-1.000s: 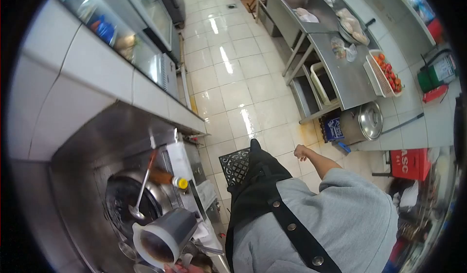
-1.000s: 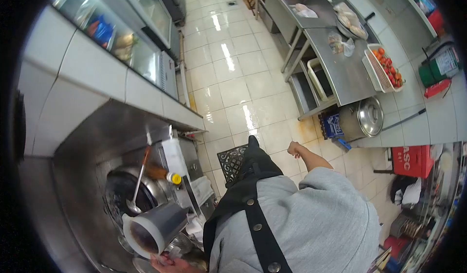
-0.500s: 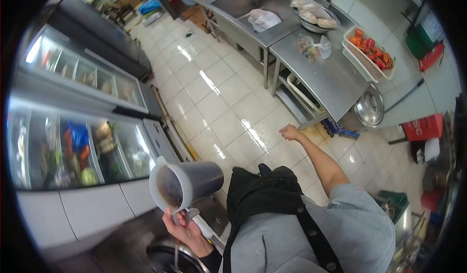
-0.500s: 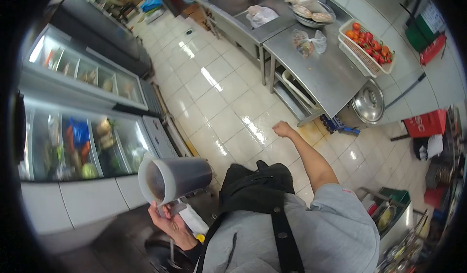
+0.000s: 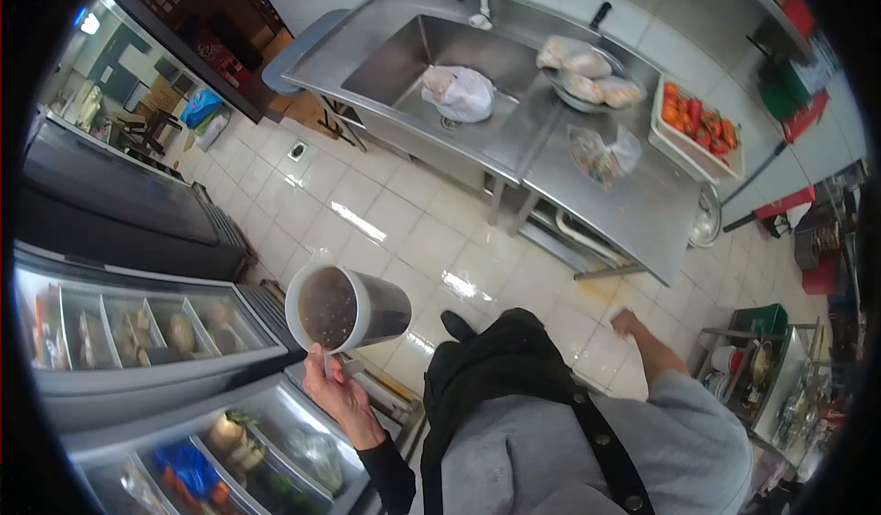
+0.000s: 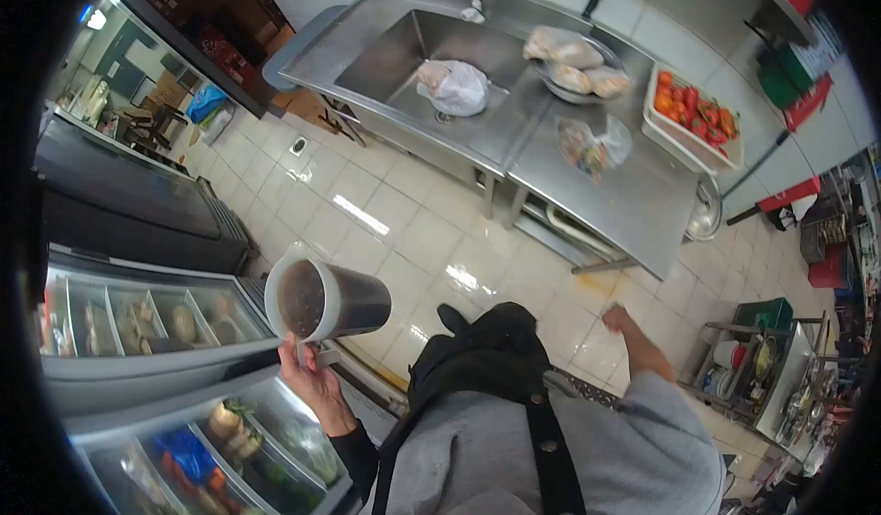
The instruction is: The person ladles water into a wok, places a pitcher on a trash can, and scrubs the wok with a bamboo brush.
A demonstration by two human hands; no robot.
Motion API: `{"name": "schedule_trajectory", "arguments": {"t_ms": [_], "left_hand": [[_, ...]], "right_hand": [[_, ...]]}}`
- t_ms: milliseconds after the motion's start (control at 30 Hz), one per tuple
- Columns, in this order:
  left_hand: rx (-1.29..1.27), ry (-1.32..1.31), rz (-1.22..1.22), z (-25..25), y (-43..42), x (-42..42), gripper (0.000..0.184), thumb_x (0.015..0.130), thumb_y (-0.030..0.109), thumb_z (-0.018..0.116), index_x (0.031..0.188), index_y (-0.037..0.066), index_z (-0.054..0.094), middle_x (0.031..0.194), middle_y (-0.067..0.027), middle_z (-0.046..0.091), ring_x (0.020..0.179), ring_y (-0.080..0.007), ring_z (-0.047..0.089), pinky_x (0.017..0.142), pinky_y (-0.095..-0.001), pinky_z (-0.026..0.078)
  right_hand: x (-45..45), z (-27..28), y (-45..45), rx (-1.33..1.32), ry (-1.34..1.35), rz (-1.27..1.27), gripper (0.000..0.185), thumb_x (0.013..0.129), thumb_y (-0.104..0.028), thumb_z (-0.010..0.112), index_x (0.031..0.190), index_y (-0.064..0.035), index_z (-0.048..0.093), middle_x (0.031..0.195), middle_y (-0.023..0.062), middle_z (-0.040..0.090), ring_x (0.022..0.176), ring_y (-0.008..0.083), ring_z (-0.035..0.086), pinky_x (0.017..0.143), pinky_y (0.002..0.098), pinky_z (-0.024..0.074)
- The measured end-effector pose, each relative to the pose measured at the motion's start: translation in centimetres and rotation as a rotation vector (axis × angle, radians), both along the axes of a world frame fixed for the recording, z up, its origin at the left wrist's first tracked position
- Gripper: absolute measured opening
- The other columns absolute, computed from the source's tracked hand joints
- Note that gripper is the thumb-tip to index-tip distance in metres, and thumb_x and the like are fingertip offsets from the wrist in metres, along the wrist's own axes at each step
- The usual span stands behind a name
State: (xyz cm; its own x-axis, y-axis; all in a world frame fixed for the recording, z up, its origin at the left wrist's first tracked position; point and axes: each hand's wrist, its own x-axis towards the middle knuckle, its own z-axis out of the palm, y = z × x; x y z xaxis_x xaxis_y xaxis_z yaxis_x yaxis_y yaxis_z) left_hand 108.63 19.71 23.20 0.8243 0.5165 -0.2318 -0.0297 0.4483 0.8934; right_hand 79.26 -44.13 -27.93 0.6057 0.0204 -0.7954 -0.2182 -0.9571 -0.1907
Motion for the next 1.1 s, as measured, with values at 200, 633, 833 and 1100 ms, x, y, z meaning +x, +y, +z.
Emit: {"name": "schedule_trajectory", "arguments": {"t_ms": [200,633,833,1100], "left_hand": [[-0.007,-0.029,-0.103,-1.9,4.0,20.2,0.012,0.088,0.013,0.062,0.084,0.002,0.061,0.07,-0.0009,0.055,0.054,-0.0066,0.044,0.047,-0.0193,0.03],[0.037,-0.116,-0.044,-0.7,6.7,64.0,0.01,0.087,0.012,0.062,0.086,0.002,0.06,0.078,-0.002,0.058,0.055,-0.008,0.047,0.051,-0.0198,0.038],[0.057,-0.148,-0.044,0.9,7.4,83.7,0.01,0.086,0.013,0.063,0.086,0.003,0.061,0.073,-0.0014,0.057,0.056,-0.0075,0.048,0.052,-0.0205,0.039],[0.073,-0.169,-0.224,-8.0,9.4,110.8,0.014,0.082,0.011,0.067,0.085,-0.003,0.068,0.076,-0.003,0.062,0.063,-0.0092,0.053,0.054,-0.022,0.04]], "right_hand": [[-6.1,10.7,15.3,0.147,0.554,-1.186,0.032,0.094,-0.029,0.049,0.102,-0.0012,0.062,0.092,0.0186,0.068,0.071,0.0301,0.069,0.058,0.0451,0.0569],[40.1,19.5,32.5,0.497,0.401,-1.305,0.033,0.094,-0.028,0.053,0.111,-0.0007,0.061,0.094,0.0161,0.067,0.082,0.0295,0.067,0.073,0.0461,0.056],[53.5,18.5,33.1,0.68,0.194,-1.374,0.036,0.094,-0.026,0.054,0.121,-0.0031,0.059,0.097,0.0174,0.066,0.085,0.0302,0.067,0.077,0.0468,0.0552],[54.8,12.3,45.3,0.583,0.171,-1.887,0.037,0.091,-0.027,0.057,0.121,-0.0045,0.059,0.098,0.0154,0.064,0.08,0.0307,0.066,0.072,0.0476,0.0554]]}}
